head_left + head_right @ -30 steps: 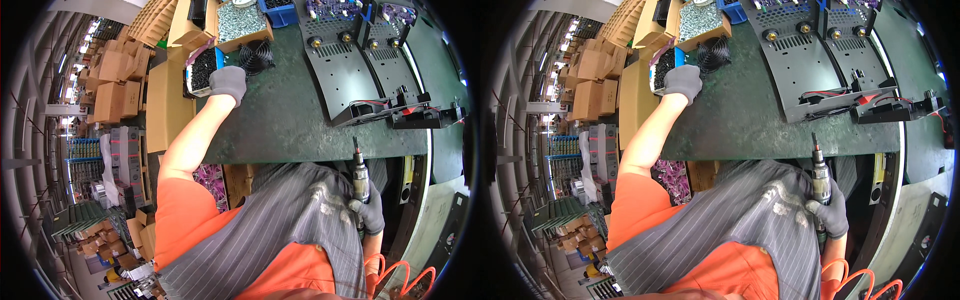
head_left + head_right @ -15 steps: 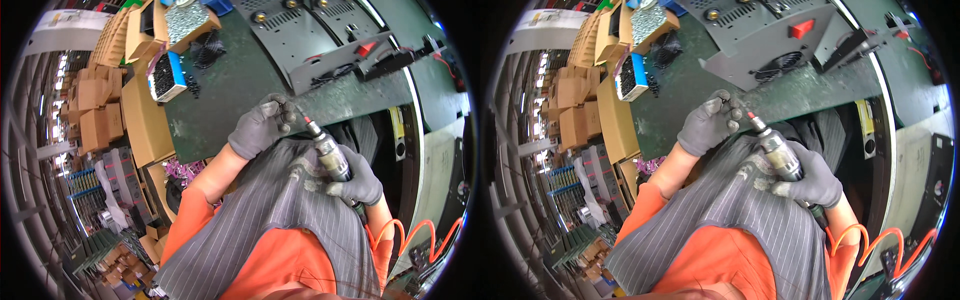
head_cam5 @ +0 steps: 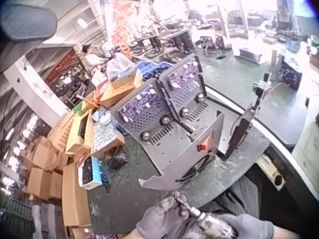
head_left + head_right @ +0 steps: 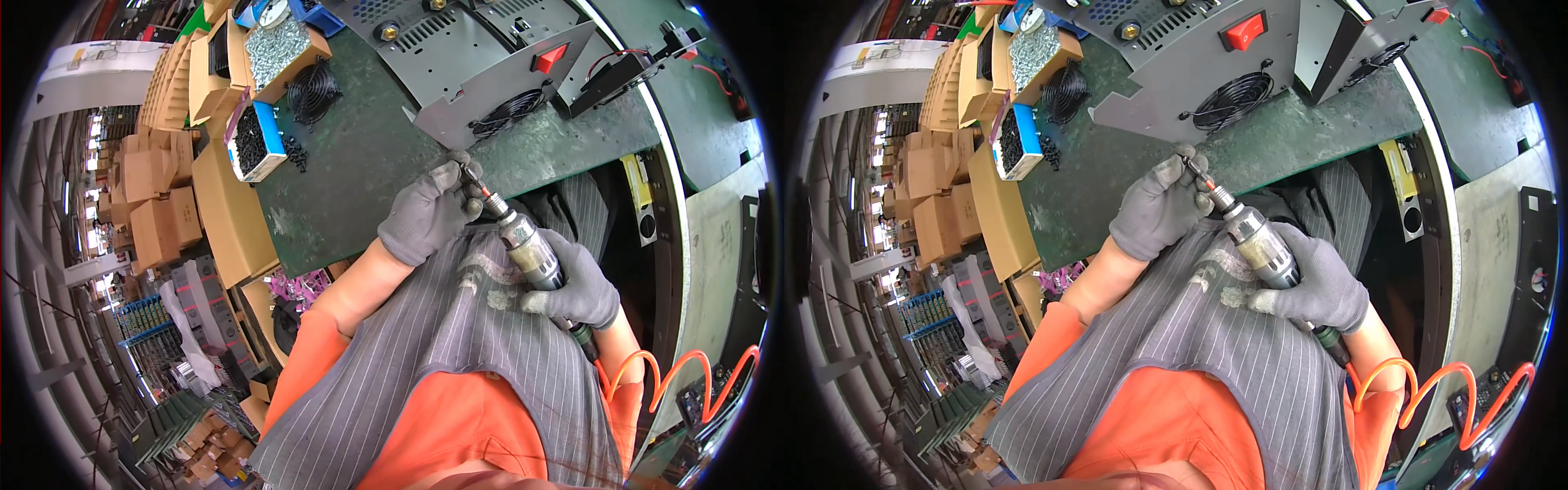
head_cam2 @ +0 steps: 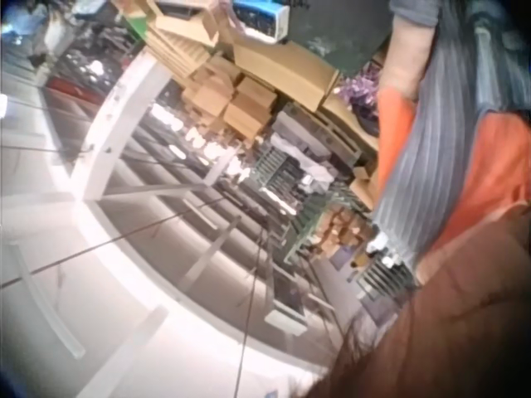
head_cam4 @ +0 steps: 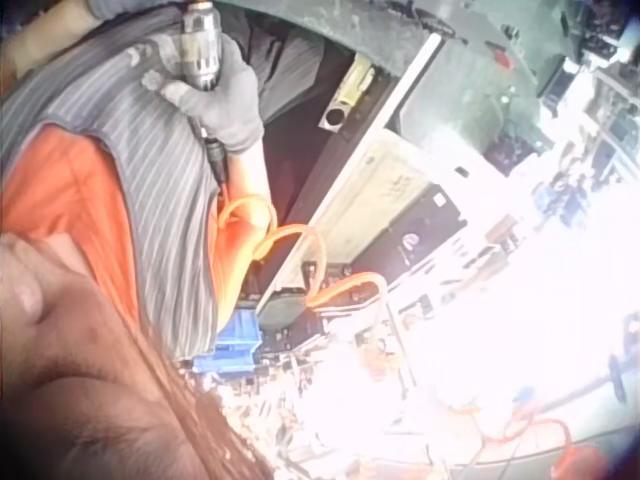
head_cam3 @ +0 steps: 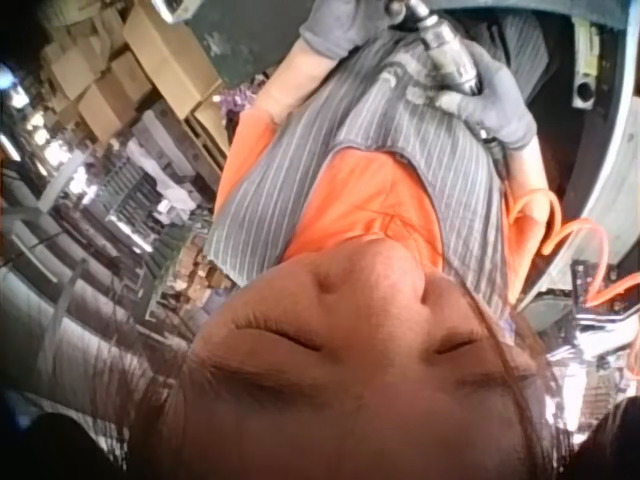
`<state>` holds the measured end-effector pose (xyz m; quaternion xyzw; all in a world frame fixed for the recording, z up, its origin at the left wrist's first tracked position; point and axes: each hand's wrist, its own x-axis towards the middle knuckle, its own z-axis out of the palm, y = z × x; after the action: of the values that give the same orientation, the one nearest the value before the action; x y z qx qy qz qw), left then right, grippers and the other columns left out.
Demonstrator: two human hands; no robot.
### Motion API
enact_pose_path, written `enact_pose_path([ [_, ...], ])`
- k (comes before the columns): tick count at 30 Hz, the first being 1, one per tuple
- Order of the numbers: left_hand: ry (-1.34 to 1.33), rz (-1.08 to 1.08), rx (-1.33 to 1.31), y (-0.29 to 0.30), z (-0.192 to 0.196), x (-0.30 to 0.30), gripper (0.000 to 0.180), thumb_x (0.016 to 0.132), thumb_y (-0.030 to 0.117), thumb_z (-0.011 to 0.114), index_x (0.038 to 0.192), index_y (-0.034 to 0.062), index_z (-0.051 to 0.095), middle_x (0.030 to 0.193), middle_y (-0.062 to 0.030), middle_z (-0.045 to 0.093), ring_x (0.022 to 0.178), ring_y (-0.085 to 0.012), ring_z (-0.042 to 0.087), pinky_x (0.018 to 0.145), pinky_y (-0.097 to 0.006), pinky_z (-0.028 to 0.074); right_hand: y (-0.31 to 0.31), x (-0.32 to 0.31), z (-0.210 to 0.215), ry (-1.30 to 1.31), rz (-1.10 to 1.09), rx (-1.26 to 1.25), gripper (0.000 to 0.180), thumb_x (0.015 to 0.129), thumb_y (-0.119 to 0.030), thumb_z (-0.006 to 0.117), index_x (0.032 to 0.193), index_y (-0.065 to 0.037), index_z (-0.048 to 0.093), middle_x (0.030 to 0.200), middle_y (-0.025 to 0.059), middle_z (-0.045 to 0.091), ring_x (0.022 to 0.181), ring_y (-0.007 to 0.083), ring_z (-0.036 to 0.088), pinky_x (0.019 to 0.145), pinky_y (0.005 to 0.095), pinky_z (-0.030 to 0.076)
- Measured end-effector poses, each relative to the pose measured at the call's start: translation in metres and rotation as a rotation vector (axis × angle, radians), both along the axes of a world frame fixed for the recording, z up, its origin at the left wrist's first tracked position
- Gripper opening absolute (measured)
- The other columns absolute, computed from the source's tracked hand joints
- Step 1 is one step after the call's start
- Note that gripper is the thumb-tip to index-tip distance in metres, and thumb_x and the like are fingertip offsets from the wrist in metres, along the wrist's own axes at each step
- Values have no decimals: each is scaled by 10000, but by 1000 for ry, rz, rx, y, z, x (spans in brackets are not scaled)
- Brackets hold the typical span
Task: The person assembles an electronic device on a workbench. They place a metal casing over a circuit board, secure it with screws using a power drill, and then attach a cooling fan to the assembly. The person handles various components including screws, nuts, and the fan unit.
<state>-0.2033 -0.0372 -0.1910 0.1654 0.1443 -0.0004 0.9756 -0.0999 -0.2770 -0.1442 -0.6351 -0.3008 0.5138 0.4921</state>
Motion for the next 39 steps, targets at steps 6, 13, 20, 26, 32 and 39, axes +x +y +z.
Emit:
enact_pose_path([
  [6,214,-34,351,0,18,3,223,971,178,491,1155,64,543,1009,-74,614,836,-156,614,715,-288,503,0,3,6,-337,47,-95,770,630,-329,837,1254,-8,520,887,136,660,805,248,667,779,347,511],
  [13,244,-244,887,7,37,-1,290,945,208,519,1179,37,536,1010,-67,619,787,-130,600,661,-271,491,-7,2,-6,-29,5,20,785,619,-310,848,1254,8,514,965,112,661,878,194,649,808,333,499],
  [20,259,207,1884,24,20,8,438,726,91,723,1128,33,559,1036,-127,601,876,-237,623,780,-343,524,-11,0,-26,22,-140,35,764,642,-303,839,1257,12,512,980,66,630,879,163,592,827,310,476],
  [26,86,208,2282,22,-22,30,421,668,129,702,1079,92,620,1187,-148,549,1223,-430,396,1055,-518,304,4,0,-28,80,-146,44,724,664,-292,834,1239,18,521,958,45,604,869,128,550,806,298,465],
  [32,188,150,2230,16,-16,33,406,680,130,666,1081,88,618,1201,-149,545,1214,-428,405,1048,-496,323,12,2,-36,109,-152,65,676,693,-238,812,1247,14,518,947,38,595,856,138,539,803,303,461],
  [39,148,184,2315,22,-13,27,452,679,133,653,1125,89,593,1224,-148,525,1205,-412,418,1033,-487,353,17,5,-30,140,-138,49,693,678,-242,819,1242,20,513,956,39,590,862,138,538,800,296,455],
])
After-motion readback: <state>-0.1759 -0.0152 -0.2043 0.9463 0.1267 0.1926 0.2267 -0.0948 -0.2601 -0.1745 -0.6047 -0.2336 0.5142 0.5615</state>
